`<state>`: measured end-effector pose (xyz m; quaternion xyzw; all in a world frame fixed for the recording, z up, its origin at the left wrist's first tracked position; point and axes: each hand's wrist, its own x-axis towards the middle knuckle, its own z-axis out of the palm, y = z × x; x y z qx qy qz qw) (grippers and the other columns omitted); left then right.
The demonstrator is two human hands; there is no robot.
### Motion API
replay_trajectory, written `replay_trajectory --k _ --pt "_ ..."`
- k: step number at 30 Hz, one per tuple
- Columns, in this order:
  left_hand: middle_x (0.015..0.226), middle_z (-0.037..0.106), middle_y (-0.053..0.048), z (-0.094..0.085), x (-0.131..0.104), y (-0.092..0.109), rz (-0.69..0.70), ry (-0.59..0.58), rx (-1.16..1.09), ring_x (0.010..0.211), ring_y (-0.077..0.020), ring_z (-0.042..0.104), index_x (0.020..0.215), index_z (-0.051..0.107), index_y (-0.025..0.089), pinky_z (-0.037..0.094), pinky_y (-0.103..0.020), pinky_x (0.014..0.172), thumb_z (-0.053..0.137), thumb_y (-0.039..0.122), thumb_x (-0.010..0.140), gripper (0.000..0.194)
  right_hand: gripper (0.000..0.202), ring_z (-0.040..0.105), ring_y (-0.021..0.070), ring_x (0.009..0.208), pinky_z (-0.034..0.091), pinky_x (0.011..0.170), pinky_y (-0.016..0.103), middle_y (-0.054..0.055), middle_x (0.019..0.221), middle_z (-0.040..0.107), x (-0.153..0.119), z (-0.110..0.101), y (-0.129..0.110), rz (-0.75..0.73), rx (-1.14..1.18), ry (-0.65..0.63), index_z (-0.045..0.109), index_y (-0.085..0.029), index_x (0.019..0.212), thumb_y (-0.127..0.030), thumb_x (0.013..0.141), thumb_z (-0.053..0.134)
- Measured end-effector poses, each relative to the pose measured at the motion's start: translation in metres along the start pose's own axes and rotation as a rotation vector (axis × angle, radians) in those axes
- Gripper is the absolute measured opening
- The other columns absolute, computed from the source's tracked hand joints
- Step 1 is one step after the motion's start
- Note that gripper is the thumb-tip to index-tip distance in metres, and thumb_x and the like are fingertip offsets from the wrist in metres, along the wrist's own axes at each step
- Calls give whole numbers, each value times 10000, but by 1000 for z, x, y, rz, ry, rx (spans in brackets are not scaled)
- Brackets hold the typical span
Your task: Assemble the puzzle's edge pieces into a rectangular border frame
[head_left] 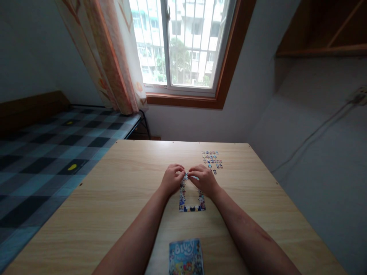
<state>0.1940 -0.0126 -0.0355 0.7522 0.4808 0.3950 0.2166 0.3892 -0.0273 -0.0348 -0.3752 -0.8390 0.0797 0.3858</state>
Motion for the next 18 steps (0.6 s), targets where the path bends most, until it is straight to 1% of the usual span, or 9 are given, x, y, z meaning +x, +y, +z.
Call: replay_trajectory --k 2,5,8,10,14,18 --pt "903 737 -56 -1 0 0 -4 -11 -4 962 -239 624 683 698 217 454 -396 942 598 241 828 178 136 656 198 910 501 860 333 45 980 756 -1 0 0 -17 -8 -11 758 -257 901 -236 933 628" --pt "908 743 -57 -2 1 -2 -3 -18 0 959 -240 631 680 706 220 456 -395 944 605 266 838 193 138 672 187 904 505 863 319 47 976 757 -2 -1 0 2 39 -3 761 -252 917 -226 933 625" --pt "923 742 -64 -2 2 -4 -34 30 54 960 -245 635 746 728 215 456 -404 949 599 287 855 184 116 681 176 896 509 851 302 43 975 759 -3 -1 1 33 94 -23 765 -250 926 -215 909 656" --pt "951 738 -67 -1 1 -5 -81 76 142 980 -251 631 813 742 214 453 -413 962 599 283 857 165 106 675 175 858 506 835 307 35 946 768 -4 -1 2 17 88 -54 771 -251 887 -206 892 675" --pt "1131 703 -76 2 -2 -6 -158 114 327 1104 -268 594 971 751 231 428 -430 1032 635 329 853 192 132 632 181 781 486 811 341 20 869 778 -3 0 4 -59 24 -96 781 -262 814 -193 875 686" --pt "1279 640 -97 4 -5 -8 -183 82 439 1220 -300 540 1063 736 243 394 -461 1081 700 381 813 288 142 616 181 772 476 820 350 6 853 779 -3 2 4 -71 8 -110 786 -279 802 -205 875 688"
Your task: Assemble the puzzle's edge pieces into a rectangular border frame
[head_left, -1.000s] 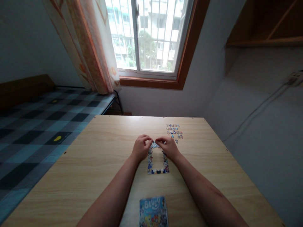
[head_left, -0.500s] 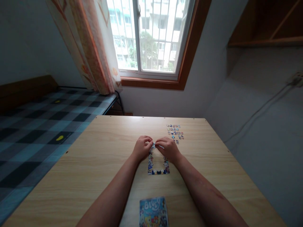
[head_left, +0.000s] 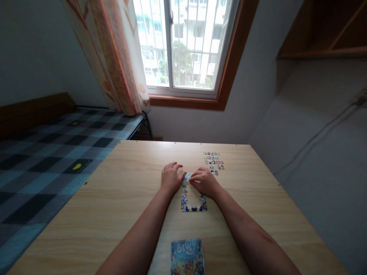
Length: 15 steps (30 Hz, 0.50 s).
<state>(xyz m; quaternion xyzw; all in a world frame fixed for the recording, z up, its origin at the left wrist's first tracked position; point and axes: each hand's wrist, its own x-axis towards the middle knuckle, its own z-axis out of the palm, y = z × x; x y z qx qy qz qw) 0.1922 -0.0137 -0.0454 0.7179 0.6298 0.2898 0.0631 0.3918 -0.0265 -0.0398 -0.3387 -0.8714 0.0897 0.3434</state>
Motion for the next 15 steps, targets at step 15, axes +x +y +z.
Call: replay_trajectory --k 15 --pt "1314 628 -90 1 0 0 14 -58 60 1247 -296 521 1094 726 264 350 -465 1091 717 401 797 327 150 600 190 831 469 839 350 12 875 768 -1 3 -1 26 -41 -42 790 -292 802 -209 867 684"
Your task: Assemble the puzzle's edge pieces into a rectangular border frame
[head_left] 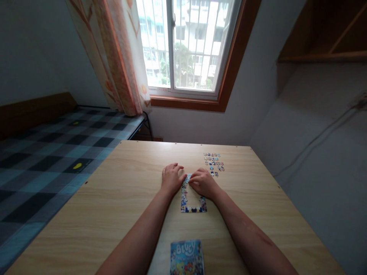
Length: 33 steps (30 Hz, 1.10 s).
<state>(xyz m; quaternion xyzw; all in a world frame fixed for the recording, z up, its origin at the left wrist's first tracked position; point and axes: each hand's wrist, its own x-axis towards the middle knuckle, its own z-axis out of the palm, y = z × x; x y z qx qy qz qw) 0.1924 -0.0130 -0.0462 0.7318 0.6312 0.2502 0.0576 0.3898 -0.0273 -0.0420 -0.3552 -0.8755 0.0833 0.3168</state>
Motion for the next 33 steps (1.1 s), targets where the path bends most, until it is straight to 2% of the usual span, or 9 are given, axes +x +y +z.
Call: replay_trajectory --k 7,12,15,19,23,27,33 --pt "1315 629 -94 -2 0 1 -5 -3 -14 1252 -294 523 1095 730 263 349 -468 1095 706 402 811 318 116 591 208 906 483 854 358 22 947 751 -1 -1 0 12 -15 -9 786 -288 844 -212 847 699" --pt "1337 619 -92 -3 0 0 1 -22 -39 1271 -292 515 1134 721 282 337 -472 1108 714 480 799 389 118 588 215 953 484 882 377 22 1036 732 -1 -4 -3 0 -36 23 772 -293 878 -211 852 692" --pt "1353 611 -95 -5 1 0 13 -36 -41 1286 -293 508 1152 714 283 328 -476 1115 714 510 796 423 117 592 221 964 475 898 398 45 1050 720 0 -12 -5 29 -70 175 761 -270 932 -228 883 664" --pt "1368 603 -92 -6 1 1 7 -50 -37 1300 -297 499 1151 715 284 316 -482 1121 730 506 782 430 148 599 222 920 466 892 395 59 927 717 0 -23 2 131 -128 447 743 -220 899 -222 927 598" --pt "1366 600 -95 -6 0 3 10 -55 -23 1296 -300 498 1169 710 283 320 -480 1114 737 509 767 462 178 595 227 900 454 895 394 59 892 716 -5 -22 15 221 -176 563 738 -208 864 -246 940 582" --pt "1365 597 -93 -6 -1 5 32 -56 9 1290 -305 496 1188 702 290 322 -476 1106 742 525 750 499 202 589 245 951 421 942 414 74 938 716 -9 -16 22 303 -199 537 751 -216 875 -266 942 568" --pt "1397 573 -83 -5 0 9 26 -92 6 1312 -323 463 1207 692 304 287 -474 1123 741 550 744 527 208 547 269 1046 359 994 435 83 1015 701 -11 -11 23 370 -272 403 758 -227 885 -281 942 565"
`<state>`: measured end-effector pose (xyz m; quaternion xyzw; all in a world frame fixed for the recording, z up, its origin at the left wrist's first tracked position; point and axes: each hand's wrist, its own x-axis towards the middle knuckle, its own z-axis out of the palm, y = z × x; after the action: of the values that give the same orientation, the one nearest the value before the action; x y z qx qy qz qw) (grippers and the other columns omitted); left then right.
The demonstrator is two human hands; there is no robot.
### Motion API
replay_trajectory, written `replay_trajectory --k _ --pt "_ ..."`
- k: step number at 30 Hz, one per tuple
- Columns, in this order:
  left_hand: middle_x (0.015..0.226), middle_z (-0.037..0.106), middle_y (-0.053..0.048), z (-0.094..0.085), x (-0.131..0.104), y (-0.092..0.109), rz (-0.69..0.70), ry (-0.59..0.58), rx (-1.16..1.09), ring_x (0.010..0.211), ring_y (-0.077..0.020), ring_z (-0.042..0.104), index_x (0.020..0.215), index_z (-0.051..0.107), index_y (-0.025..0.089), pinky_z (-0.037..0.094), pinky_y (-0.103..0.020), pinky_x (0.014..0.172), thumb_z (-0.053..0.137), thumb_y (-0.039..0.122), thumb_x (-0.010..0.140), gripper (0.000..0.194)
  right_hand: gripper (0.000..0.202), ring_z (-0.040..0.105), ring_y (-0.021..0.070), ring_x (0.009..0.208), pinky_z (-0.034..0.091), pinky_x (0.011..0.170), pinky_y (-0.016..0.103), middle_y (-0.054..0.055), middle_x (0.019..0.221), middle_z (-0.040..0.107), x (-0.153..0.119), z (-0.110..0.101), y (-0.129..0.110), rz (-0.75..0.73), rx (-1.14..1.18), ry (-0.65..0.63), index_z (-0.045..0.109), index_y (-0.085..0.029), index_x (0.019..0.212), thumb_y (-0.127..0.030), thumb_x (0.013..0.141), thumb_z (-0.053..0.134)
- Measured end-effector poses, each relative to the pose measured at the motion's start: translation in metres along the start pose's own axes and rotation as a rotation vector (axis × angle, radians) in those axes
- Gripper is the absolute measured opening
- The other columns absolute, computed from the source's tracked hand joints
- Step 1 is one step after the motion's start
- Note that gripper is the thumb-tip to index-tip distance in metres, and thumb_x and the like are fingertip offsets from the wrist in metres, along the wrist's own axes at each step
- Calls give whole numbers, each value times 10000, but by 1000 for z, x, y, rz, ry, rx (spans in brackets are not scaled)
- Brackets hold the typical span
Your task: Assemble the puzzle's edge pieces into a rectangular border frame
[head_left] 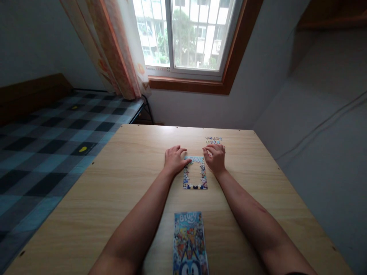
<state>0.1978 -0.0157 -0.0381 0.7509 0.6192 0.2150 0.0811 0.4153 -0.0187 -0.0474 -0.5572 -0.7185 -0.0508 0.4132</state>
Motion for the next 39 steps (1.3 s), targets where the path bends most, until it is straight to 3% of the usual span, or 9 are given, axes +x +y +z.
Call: replay_trajectory --k 12,20,26,28,32,35,39 --pt "1399 573 -95 4 1 0 11 1 -56 1315 -314 465 1203 700 282 281 -482 1126 735 564 763 524 265 519 254 1017 339 946 424 58 962 709 -3 -2 -2 -73 -26 -17 717 -212 781 -337 959 566" --pt "1237 692 -82 2 9 -5 -62 125 -233 1197 -243 587 1059 751 205 392 -385 1082 552 456 919 350 275 523 247 1010 326 968 429 55 930 707 -6 -4 -3 -113 -35 -58 698 -214 763 -317 967 545" --pt "1174 718 -91 4 12 -10 -103 153 -224 1140 -251 615 1038 749 189 425 -383 1065 494 422 928 363 269 527 239 998 343 946 423 57 924 699 -15 -18 -12 -104 -25 -80 686 -221 756 -302 971 544" --pt "1231 695 -88 6 13 -13 -97 145 -169 1181 -263 595 1022 756 210 406 -402 1087 509 418 911 341 262 529 233 981 344 949 420 50 910 699 -22 -25 -12 -163 -8 -129 679 -223 738 -296 960 561" --pt "1271 672 -92 7 13 -16 -77 134 -124 1220 -269 570 1047 756 213 384 -415 1109 495 417 911 358 208 533 233 999 354 956 405 47 900 695 -35 -41 0 -294 15 -223 685 -230 756 -265 935 584" --pt "1269 673 -89 6 13 -17 -82 137 -136 1211 -266 574 1053 752 212 390 -410 1105 492 409 905 358 175 538 236 986 366 935 405 54 933 697 -39 -51 18 -245 -17 -203 714 -236 826 -259 934 578" --pt "1230 692 -85 4 13 -18 -72 155 -185 1176 -255 594 1035 748 204 409 -398 1088 481 385 897 351 243 546 247 1004 378 925 403 72 1047 700 -35 -56 46 -110 -91 -155 705 -244 1123 -239 933 554"
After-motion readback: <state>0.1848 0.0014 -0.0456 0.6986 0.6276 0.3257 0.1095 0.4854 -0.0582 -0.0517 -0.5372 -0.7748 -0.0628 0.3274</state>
